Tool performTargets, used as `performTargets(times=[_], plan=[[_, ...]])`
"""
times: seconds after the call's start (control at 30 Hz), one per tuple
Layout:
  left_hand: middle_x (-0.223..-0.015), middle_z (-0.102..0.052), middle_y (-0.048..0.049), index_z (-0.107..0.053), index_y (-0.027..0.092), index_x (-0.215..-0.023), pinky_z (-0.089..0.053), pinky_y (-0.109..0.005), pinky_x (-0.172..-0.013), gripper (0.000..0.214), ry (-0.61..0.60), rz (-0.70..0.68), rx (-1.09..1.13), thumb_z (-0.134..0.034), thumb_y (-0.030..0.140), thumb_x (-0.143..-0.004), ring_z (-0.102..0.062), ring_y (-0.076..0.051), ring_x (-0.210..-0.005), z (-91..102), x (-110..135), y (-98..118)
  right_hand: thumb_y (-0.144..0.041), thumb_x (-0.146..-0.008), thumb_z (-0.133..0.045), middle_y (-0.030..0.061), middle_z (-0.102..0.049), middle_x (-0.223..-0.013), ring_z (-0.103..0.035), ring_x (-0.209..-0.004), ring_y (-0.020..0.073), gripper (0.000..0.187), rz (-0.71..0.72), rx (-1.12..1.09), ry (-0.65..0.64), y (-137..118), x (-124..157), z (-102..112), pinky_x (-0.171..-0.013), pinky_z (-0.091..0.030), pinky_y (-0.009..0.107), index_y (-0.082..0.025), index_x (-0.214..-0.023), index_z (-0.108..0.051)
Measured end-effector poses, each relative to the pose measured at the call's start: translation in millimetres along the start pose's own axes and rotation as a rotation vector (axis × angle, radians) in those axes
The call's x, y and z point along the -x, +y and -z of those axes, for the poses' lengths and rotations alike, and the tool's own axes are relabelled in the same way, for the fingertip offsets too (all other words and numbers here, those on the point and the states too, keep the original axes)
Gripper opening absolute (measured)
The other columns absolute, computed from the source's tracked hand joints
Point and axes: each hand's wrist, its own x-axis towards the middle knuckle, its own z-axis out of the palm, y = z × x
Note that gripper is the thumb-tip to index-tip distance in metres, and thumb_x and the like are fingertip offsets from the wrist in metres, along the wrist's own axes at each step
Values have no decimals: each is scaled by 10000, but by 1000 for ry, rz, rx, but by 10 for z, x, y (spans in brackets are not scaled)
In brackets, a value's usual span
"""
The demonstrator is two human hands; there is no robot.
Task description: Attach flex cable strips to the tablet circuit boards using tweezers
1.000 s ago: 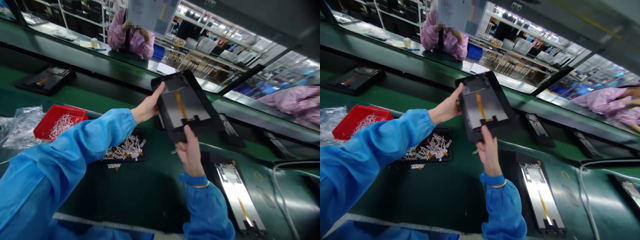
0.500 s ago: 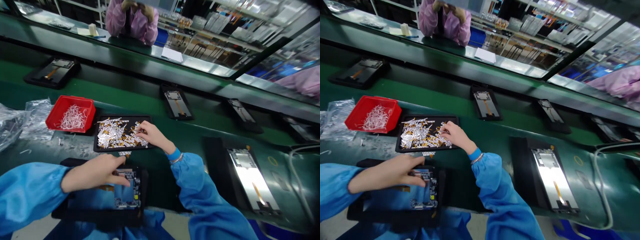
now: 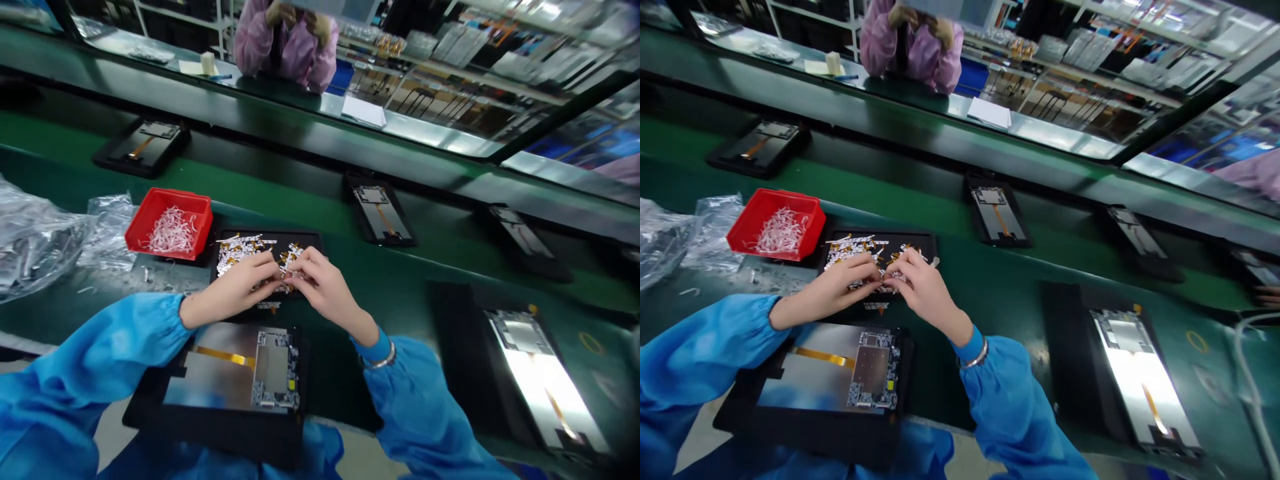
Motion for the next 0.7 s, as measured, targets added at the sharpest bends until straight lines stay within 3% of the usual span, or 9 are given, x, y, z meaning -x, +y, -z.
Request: performTargets(times=[0.1,0.2,0.3,0.4,0.47,0.57,0.7], plan=[[-863,-567,-24,-600,165,-880,-436,-253,-731,233,25,-30,78,-455,292,-1011,-535,-140,-812,23,50,62,-251,-920,-639,30,-630,-844,-566,-574,115,81,-84,-165,32,-100,58,-41,-536,-442,255,-207,-867,-681],[-826,-581,-10,-623,168,-863,-445,-233,-706,236,29,-34,142,-499,309,-1005,-548,-123,-777,45,117,120,-374,-896,-675,13,-710,-763,-622,-458,124,161,-294,-431,-67,-179,150,-67,-471,-447,259,-221,-925,-717],[-802,-583,-3,-639,174,-859,-453,-227,-693,219,14,-27,183,-529,306,-994,-556,-118,-760,30,184,179,-476,-824,-738,-3,-705,-568,-706,-510,197,325,-475,-627,-181,-242,256,-101,-557,-528,289,-203,-999,-733],[-800,-582,-3,-642,179,-868,-457,-226,-693,195,-27,-31,199,-529,278,-992,-558,-116,-763,-7,246,236,-471,-784,-776,12,-723,-583,-730,-538,218,326,-555,-761,-146,-270,344,-157,-663,-580,328,-181,-925,-734],[-814,-585,-3,-642,183,-875,-455,-224,-691,174,-60,-31,197,-531,256,-988,-558,-111,-764,15,297,256,-436,-798,-768,2,-715,-575,-720,-511,207,271,-567,-793,-111,-265,389,-183,-636,-577,316,-182,-888,-732],[-832,-591,-11,-637,188,-884,-446,-239,-698,164,-34,7,143,-518,233,-988,-550,-121,-779,202,397,222,-371,-848,-722,10,-746,-658,-703,-486,170,186,-544,-754,-37,-239,458,-167,-583,-554,280,-192,-894,-739],[-866,-615,-34,-649,211,-943,-488,-288,-756,139,99,110,-69,-558,314,-964,-570,-166,-836,636,525,51,-277,-891,-675,21,-753,-773,-693,-538,129,105,-465,-540,79,-215,594,-131,-566,-525,253,-205,-893,-752]])
